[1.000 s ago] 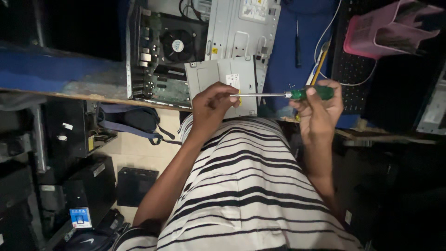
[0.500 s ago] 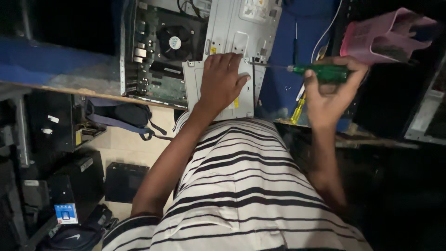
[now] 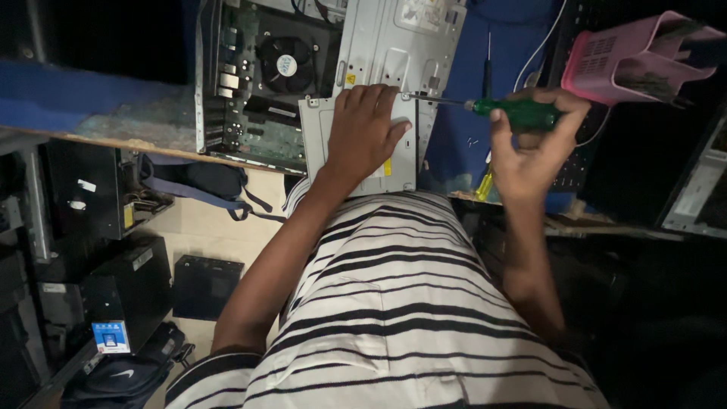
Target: The person assembles an optical drive by attaching a circuit board to the drive's internal mechanism and securing the metal casing with screws. They use a screwdriver to fasten the screws and handle the drive components carefully.
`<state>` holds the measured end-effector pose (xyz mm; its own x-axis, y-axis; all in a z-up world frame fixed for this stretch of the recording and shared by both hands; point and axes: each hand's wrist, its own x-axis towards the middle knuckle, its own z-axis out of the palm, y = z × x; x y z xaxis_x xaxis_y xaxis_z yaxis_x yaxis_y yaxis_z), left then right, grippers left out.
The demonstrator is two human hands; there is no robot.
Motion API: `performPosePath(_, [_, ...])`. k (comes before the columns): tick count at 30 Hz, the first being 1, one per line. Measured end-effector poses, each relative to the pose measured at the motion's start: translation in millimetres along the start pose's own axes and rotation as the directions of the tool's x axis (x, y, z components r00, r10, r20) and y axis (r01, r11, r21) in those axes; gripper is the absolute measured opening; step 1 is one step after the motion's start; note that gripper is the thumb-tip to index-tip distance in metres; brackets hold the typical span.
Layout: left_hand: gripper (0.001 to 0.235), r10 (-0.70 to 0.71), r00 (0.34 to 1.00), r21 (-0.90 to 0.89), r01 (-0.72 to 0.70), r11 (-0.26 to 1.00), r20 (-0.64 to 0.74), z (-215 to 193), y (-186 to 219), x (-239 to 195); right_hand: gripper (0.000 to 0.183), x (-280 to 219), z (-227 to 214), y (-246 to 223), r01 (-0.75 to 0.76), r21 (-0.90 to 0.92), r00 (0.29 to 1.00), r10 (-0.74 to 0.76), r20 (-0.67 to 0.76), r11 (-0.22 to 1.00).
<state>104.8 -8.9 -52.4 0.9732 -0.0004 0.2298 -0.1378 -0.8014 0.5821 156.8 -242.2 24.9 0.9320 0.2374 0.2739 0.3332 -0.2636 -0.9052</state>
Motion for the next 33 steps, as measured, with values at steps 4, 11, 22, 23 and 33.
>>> performPosePath(4, [0.054, -0.008, 1.0, -0.005, 0.008, 1.0, 0.02, -1, 0, 1, 0.042, 1, 1, 1, -0.007, -0.03, 1.0, 0.007, 0.008, 1.0])
performPosePath(11, [0.055, -0.004, 1.0, 0.008, 0.004, 1.0, 0.013, 0, 0, 0, 0.041, 9, 1, -8, 0.043, -0.172, 0.998, -0.035, 0.049, 0.984])
performPosePath(22, [0.053, 0.015, 1.0, -0.032, -0.016, 0.999, -0.024, -3, 0, 0, 0.033, 46, 11, -45, 0.353, -0.362, 0.898, -0.204, 0.39, 0.862])
performPosePath(23, [0.053, 0.016, 1.0, -0.029, -0.017, 0.999, -0.027, -3, 0, 1, 0.035, 47, 11, -48, 0.375, -0.382, 0.891, -0.214, 0.401, 0.845])
performPosePath(33, [0.018, 0.008, 0.994, -0.078, -0.017, 0.997, -0.11, 11, -3, 12, 0.032, 47, 13, -54, 0.374, -0.37, 0.894, -0.226, 0.386, 0.85])
